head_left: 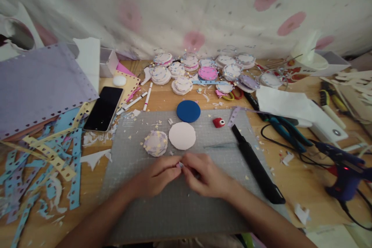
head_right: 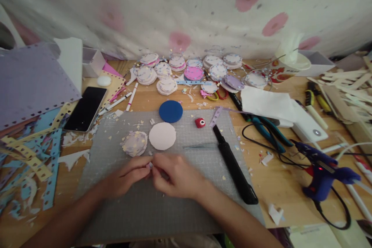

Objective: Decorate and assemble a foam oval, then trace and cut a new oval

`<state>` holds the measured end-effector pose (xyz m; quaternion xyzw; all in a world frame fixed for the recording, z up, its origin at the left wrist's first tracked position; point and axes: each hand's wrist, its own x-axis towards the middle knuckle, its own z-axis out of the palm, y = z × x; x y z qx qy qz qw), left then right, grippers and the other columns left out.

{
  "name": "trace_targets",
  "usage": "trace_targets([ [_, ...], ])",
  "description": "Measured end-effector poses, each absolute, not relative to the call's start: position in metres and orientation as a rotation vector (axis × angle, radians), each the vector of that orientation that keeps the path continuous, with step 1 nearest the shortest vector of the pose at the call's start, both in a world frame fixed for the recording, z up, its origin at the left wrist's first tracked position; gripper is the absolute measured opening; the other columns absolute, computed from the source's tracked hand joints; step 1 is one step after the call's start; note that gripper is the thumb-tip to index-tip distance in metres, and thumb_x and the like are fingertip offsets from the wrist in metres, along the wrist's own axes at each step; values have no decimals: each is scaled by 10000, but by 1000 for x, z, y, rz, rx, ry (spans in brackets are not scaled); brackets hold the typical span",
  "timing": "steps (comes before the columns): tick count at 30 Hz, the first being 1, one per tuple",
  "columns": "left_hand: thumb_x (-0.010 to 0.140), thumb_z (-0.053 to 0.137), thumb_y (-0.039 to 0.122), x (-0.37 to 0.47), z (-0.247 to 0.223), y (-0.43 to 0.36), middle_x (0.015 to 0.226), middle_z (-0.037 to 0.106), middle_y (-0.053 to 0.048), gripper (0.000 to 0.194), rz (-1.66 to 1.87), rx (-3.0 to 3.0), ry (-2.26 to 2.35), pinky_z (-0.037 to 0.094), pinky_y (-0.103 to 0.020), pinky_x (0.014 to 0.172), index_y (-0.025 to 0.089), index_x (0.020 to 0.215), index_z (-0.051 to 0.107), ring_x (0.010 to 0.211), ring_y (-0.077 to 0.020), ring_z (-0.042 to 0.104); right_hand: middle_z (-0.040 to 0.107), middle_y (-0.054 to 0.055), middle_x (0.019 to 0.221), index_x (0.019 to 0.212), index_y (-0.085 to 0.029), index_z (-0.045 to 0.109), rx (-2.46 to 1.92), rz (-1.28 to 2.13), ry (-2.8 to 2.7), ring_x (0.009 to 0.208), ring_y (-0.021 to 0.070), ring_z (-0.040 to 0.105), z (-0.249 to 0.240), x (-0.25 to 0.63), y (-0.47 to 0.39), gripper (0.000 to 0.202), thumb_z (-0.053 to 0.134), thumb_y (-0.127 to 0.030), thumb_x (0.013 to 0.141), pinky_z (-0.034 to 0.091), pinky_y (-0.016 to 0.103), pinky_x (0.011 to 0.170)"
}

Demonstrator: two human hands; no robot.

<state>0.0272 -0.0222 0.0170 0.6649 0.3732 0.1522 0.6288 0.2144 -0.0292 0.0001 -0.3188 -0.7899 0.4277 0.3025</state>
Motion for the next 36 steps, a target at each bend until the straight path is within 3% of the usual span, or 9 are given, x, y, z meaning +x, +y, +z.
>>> trace_targets([
  [11, 771, 370, 133, 29, 0, -26, 593, 475, 22, 136, 516, 1950, 855, 291, -235, 523, 190, 647, 373, 534, -112, 427, 533, 10, 640, 740, -205, 414, -937, 682, -2382, 565, 140, 479, -6, 209, -33, 134, 387, -178, 869, 287, 262, 519],
  [18, 736, 368, 111, 38, -1, -31, 514, 378, 46, 188, 784, 1930, 901, 247, -241, 491, 202, 592, 290, 481, -100, 381, 540, 10, 676, 771, -210, 420, -798, 656, -2416, 582, 140, 458, -10, 209, -35, 161, 345, -173, 909, 314, 252, 531],
  [27, 694, 363, 106, 38, 1, -32, 497, 297, 54, 200, 804, 1875, 904, 219, -246, 488, 205, 575, 237, 469, -92, 336, 529, 6, 674, 778, -207, 421, -748, 658, -2401, 579, 132, 438, -12, 208, -35, 183, 331, -169, 933, 311, 249, 531],
  [32, 737, 353, 113, 36, 1, -29, 498, 346, 49, 207, 718, 1822, 883, 257, -227, 477, 196, 560, 286, 474, -90, 362, 502, -10, 651, 774, -212, 400, -803, 747, -2321, 560, 122, 427, -12, 208, -36, 165, 359, -173, 929, 300, 242, 524],
  [36, 846, 424, 188, 34, 2, -26, 599, 458, 34, 186, 689, 1810, 996, 342, -220, 548, 178, 660, 435, 579, -109, 436, 465, -29, 645, 789, -208, 412, -915, 962, -2073, 548, 101, 428, -7, 209, -36, 134, 402, -171, 917, 316, 214, 523],
])
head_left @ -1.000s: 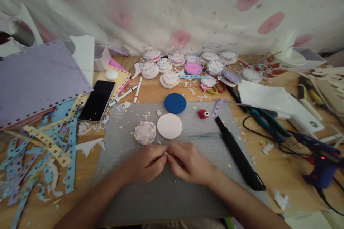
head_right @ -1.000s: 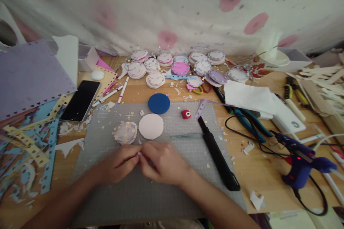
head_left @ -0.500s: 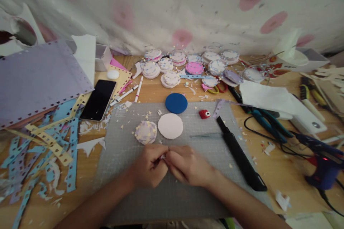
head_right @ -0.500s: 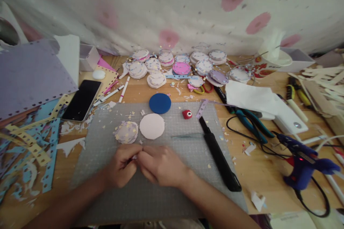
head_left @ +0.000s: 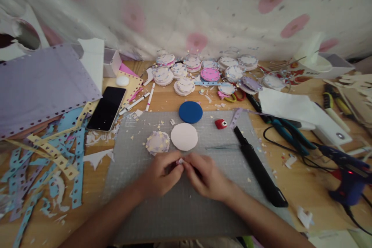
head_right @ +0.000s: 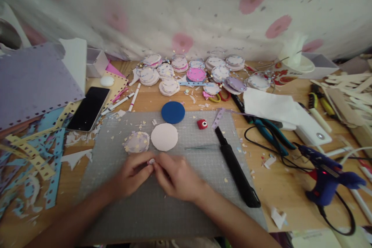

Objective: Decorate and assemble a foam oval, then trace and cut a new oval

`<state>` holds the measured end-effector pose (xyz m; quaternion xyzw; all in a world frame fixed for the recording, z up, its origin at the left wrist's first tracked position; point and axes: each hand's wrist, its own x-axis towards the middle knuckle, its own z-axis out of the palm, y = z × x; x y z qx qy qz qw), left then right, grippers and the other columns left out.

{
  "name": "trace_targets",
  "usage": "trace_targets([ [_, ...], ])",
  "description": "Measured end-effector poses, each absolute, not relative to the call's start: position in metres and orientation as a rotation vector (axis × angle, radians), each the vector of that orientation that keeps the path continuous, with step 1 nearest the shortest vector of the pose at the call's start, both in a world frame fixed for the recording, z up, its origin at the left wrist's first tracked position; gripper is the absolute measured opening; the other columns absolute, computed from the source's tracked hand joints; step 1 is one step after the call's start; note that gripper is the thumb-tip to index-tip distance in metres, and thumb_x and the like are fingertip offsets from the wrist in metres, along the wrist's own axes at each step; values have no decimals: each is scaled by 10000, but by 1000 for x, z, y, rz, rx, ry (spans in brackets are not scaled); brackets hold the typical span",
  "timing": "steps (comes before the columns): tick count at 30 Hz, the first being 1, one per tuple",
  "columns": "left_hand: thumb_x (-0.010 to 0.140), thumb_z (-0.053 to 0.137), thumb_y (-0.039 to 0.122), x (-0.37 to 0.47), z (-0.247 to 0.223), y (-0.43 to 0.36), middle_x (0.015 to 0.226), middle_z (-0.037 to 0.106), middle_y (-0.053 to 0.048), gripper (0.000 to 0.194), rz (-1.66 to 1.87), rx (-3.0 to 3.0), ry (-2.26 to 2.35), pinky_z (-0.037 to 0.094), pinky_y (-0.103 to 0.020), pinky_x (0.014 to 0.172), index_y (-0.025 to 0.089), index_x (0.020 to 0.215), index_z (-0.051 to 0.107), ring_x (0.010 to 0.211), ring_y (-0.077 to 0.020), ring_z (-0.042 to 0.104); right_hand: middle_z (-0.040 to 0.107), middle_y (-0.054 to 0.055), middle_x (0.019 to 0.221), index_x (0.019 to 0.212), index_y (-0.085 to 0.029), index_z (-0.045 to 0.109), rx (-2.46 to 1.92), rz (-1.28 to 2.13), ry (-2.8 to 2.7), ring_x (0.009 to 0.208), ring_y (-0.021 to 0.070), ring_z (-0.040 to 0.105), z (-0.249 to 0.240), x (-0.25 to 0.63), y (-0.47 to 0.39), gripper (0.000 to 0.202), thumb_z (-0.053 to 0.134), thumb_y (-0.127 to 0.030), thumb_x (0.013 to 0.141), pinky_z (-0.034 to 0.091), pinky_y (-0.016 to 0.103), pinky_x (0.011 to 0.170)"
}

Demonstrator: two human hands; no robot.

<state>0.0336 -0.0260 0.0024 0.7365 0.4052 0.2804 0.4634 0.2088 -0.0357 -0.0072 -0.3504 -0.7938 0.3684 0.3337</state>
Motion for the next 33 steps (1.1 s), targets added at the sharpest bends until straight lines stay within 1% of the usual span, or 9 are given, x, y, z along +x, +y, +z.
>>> trace_targets([
  [2, 869, 448, 190, 32, 4, -24, 702, 525, 12, 97, 717, 1880, 998, 385, -227, 613, 168, 794, 505, 654, -122, 481, 452, -36, 646, 801, -204, 423, -948, 1050, -1962, 549, 94, 425, -4, 210, -35, 126, 405, -176, 922, 323, 205, 529],
  [4, 884, 444, 168, 30, 5, -22, 769, 543, -6, 63, 759, 2005, 955, 399, -238, 656, 168, 877, 507, 704, -131, 496, 448, -39, 649, 801, -202, 431, -961, 1122, -1900, 559, 90, 423, -2, 211, -35, 143, 392, -193, 938, 327, 201, 541],
  [10, 873, 389, 113, 29, 5, -20, 727, 483, -5, 108, 792, 2327, 844, 391, -261, 621, 194, 805, 411, 672, -146, 451, 461, -38, 674, 771, -197, 440, -997, 1306, -1919, 603, 94, 419, -1, 213, -33, 211, 430, -302, 953, 324, 211, 576],
  [15, 850, 356, 89, 31, 2, -22, 688, 440, -1, 147, 828, 2445, 835, 391, -265, 573, 212, 769, 357, 649, -160, 437, 452, -32, 703, 764, -204, 408, -896, 1400, -1911, 646, 101, 430, 2, 210, -34, 233, 351, -275, 979, 348, 213, 610],
  [19, 837, 336, 75, 36, -1, -27, 675, 437, 1, 153, 939, 2468, 882, 396, -268, 560, 214, 776, 352, 626, -161, 440, 428, -37, 687, 768, -204, 407, -841, 1346, -1863, 623, 97, 411, 2, 205, -38, 212, 343, -237, 967, 344, 209, 585],
  [22, 836, 334, 84, 39, -3, -31, 660, 436, 6, 144, 1002, 2447, 927, 388, -269, 549, 214, 781, 359, 607, -158, 445, 403, -42, 649, 729, -203, 395, -823, 1300, -1822, 590, 91, 387, 2, 201, -40, 222, 359, -224, 947, 327, 206, 545],
  [27, 856, 331, 114, 41, -4, -36, 635, 447, 16, 139, 966, 2261, 953, 380, -253, 542, 214, 768, 371, 573, -140, 466, 335, -54, 574, 636, -203, 344, -909, 1299, -1782, 519, 75, 312, 4, 198, -41, 290, 374, -243, 922, 255, 203, 458],
  [30, 865, 330, 129, 41, -5, -38, 616, 442, 22, 156, 925, 2181, 937, 362, -250, 532, 215, 741, 367, 555, -133, 462, 292, -61, 553, 612, -207, 305, -909, 1268, -1806, 496, 67, 284, 5, 198, -41, 305, 389, -236, 905, 230, 203, 441],
  [33, 871, 330, 150, 40, -7, -38, 607, 435, 23, 170, 880, 2111, 904, 350, -250, 532, 214, 718, 366, 552, -131, 450, 281, -65, 549, 612, -213, 285, -889, 1207, -1868, 484, 66, 277, 4, 200, -41, 299, 390, -210, 892, 227, 208, 438],
])
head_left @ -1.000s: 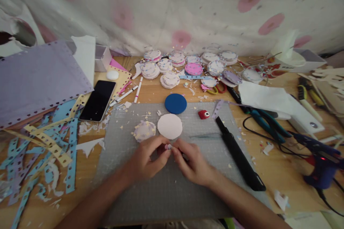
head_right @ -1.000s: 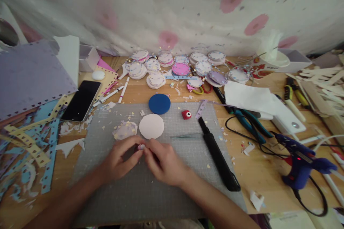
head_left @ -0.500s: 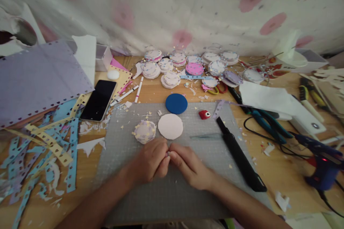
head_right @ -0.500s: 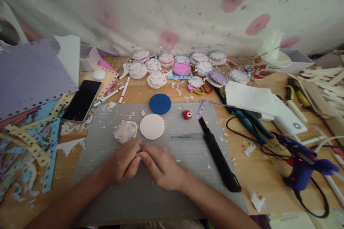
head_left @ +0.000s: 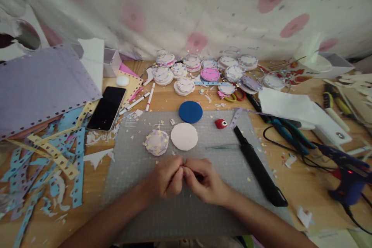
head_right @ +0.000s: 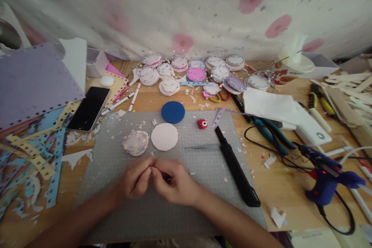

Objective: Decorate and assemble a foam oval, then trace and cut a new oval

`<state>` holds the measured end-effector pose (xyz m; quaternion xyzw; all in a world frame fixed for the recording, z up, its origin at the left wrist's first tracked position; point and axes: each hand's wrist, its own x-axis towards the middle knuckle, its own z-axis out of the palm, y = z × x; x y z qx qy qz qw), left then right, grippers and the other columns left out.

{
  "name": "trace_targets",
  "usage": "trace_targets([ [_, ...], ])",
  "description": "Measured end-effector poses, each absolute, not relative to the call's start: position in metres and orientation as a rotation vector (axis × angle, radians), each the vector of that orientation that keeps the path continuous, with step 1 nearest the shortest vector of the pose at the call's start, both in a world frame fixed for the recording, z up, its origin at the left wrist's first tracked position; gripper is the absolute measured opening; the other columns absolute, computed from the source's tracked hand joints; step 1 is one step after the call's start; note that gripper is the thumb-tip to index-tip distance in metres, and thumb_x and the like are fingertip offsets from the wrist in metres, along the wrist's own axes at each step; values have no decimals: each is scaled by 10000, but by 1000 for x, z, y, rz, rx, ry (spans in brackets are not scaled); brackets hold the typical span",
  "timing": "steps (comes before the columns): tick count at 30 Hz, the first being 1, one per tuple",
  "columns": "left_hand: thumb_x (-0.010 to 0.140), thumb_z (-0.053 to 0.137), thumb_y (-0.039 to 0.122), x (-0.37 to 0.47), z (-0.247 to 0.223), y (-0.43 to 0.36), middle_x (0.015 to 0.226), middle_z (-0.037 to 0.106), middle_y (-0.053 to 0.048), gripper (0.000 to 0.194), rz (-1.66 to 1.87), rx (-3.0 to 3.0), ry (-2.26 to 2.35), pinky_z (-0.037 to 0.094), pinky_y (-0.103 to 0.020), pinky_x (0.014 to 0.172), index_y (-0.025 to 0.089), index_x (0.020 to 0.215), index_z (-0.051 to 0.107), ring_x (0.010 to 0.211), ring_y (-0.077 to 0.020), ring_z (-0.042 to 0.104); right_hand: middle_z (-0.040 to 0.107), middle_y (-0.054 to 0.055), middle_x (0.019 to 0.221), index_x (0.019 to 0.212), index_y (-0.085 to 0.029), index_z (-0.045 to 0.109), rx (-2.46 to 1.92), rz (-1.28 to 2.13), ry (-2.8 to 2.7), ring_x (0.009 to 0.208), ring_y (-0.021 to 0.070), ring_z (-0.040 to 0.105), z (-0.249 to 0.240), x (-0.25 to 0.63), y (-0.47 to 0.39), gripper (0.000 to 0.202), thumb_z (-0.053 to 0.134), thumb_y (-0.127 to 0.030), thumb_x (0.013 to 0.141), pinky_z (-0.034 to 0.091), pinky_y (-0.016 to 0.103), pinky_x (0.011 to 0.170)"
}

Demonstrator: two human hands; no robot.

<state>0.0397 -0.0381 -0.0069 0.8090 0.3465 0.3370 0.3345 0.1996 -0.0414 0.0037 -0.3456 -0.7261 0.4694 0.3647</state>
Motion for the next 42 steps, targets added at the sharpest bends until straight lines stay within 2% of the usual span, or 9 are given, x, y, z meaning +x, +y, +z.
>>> trace_targets([
  [5, 885, 328, 208, 37, -6, -35, 611, 465, 11, 190, 780, 1980, 827, 363, -256, 560, 205, 706, 395, 563, -137, 457, 310, -68, 554, 621, -218, 290, -809, 1019, -1976, 474, 67, 300, -2, 205, -42, 285, 425, -172, 867, 251, 216, 462],
  [8, 927, 317, 241, 33, 4, -29, 606, 461, 20, 260, 679, 1877, 823, 356, -233, 545, 195, 688, 406, 558, -121, 445, 391, -56, 565, 652, -212, 370, -789, 940, -2057, 492, 78, 358, 3, 211, -37, 246, 415, -163, 888, 278, 216, 483],
  [12, 949, 332, 447, 27, 23, -24, 622, 450, 23, 401, 532, 1614, 724, 339, -215, 536, 172, 683, 452, 577, -111, 423, 543, 0, 654, 779, -189, 505, -703, 797, -2335, 567, 110, 473, 24, 220, -30, 224, 356, -178, 946, 319, 238, 533],
  [16, 904, 401, 569, 24, 38, -29, 616, 465, 18, 488, 506, 1475, 724, 335, -207, 531, 147, 689, 518, 573, -106, 427, 587, 30, 721, 872, -181, 540, -661, 725, -2516, 614, 135, 515, 49, 226, -32, 256, 320, -250, 984, 353, 255, 569],
  [20, 904, 437, 532, 24, 48, -38, 648, 495, 11, 446, 511, 1488, 744, 342, -206, 542, 137, 758, 586, 597, -111, 436, 581, 27, 720, 880, -182, 527, -648, 775, -2542, 604, 139, 506, 67, 229, -37, 239, 370, -332, 980, 352, 259, 551],
  [24, 929, 410, 481, 24, 53, -48, 625, 471, 21, 424, 510, 1581, 745, 341, -209, 547, 151, 707, 557, 588, -110, 415, 600, 36, 751, 919, -179, 525, -585, 886, -2562, 607, 128, 515, 78, 230, -42, 161, 371, -195, 961, 372, 243, 564],
  [31, 901, 427, 563, 33, 51, -74, 660, 470, 13, 457, 654, 1444, 761, 376, -213, 571, 154, 738, 552, 615, -117, 427, 596, 26, 737, 843, -195, 490, -476, 1052, -2415, 589, 108, 502, 82, 226, -53, 144, 404, -80, 833, 394, 213, 552],
  [36, 857, 478, 611, 43, 38, -90, 687, 466, -8, 481, 797, 1238, 781, 404, -237, 589, 147, 791, 588, 643, -129, 429, 579, 1, 649, 733, -222, 437, -506, 996, -2226, 538, 97, 489, 75, 220, -63, 157, 389, -76, 769, 381, 195, 499],
  [42, 853, 488, 613, 47, 26, -96, 670, 498, -21, 487, 821, 1193, 767, 417, -256, 613, 148, 730, 570, 645, -135, 459, 605, 8, 599, 649, -212, 438, -638, 1029, -2114, 510, 92, 520, 68, 216, -73, 189, 396, -113, 804, 388, 200, 503],
])
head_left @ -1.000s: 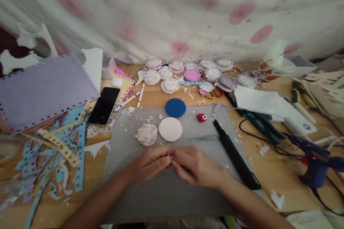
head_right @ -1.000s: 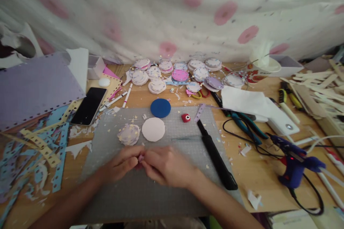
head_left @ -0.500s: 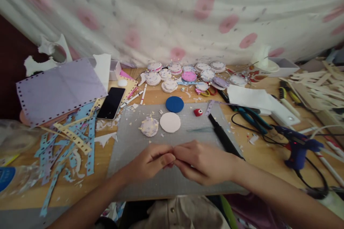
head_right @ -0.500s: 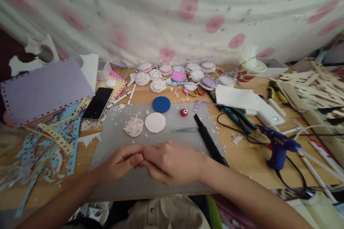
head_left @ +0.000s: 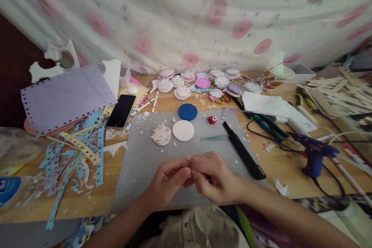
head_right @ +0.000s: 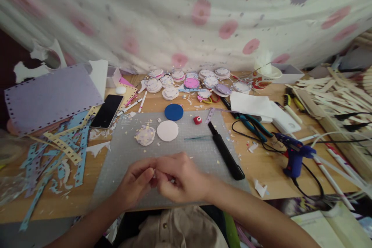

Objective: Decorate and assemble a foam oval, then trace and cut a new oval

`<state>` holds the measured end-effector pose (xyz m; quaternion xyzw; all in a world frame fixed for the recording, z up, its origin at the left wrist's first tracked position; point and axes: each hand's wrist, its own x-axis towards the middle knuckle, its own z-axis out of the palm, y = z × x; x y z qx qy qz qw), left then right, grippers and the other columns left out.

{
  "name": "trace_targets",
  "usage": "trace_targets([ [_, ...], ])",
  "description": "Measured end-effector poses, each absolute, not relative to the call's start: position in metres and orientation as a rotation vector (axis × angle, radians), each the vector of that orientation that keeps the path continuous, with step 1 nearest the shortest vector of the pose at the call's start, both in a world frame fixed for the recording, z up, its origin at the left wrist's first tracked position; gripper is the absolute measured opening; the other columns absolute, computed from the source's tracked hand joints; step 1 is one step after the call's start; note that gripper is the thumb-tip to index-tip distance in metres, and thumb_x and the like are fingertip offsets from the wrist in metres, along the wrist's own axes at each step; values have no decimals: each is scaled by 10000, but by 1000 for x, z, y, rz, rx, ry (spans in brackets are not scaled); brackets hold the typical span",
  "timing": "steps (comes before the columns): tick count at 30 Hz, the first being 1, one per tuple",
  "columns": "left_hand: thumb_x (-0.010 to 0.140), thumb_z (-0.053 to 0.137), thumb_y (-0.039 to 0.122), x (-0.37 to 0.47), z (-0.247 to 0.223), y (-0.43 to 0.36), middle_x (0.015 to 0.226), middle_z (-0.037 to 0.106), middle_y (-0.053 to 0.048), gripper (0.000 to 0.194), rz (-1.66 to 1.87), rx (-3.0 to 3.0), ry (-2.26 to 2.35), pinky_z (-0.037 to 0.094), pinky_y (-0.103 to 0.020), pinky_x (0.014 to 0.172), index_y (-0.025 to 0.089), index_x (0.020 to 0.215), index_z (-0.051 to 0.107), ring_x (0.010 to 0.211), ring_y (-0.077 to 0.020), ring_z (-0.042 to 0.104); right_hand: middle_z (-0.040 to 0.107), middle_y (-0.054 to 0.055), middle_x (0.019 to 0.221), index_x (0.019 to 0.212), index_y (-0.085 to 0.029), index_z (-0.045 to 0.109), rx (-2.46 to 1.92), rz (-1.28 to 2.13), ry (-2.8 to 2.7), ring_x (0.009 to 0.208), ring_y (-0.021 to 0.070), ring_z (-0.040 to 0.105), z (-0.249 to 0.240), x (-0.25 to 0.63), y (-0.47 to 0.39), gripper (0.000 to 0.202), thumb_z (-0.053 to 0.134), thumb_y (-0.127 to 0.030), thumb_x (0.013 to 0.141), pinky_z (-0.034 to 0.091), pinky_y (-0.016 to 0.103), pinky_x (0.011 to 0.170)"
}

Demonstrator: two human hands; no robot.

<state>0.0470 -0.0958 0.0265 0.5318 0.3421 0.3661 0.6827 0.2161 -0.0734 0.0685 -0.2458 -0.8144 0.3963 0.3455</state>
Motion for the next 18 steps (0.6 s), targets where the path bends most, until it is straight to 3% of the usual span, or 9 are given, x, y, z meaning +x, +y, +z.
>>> trace_targets([
  [4, 895, 471, 516, 45, 35, -92, 659, 542, -23, 420, 781, 1183, 759, 408, -250, 608, 147, 728, 578, 633, -131, 484, 597, 8, 612, 661, -204, 451, -657, 1046, -2153, 521, 89, 511, 69, 218, -73, 191, 391, -118, 822, 374, 201, 507],
  [8, 818, 554, 331, 40, 57, -83, 631, 507, 6, 225, 710, 1284, 757, 393, -233, 577, 154, 680, 541, 608, -119, 460, 510, -29, 568, 689, -210, 440, -629, 944, -2252, 476, 85, 410, 72, 220, -70, 161, 401, -108, 806, 295, 219, 470],
  [11, 783, 493, 220, 40, 70, -78, 593, 475, 21, 187, 653, 1411, 779, 368, -216, 540, 162, 605, 488, 577, -107, 436, 467, -41, 564, 679, -218, 405, -591, 1009, -2254, 477, 84, 378, 76, 220, -68, 166, 398, -92, 786, 285, 218, 468],
  [18, 759, 430, 184, 44, 65, -80, 564, 415, 35, 187, 748, 1483, 782, 332, -219, 529, 178, 572, 414, 548, -99, 386, 372, -64, 531, 637, -231, 323, -581, 1086, -2129, 460, 77, 337, 72, 216, -69, 205, 398, -93, 768, 283, 197, 451],
])
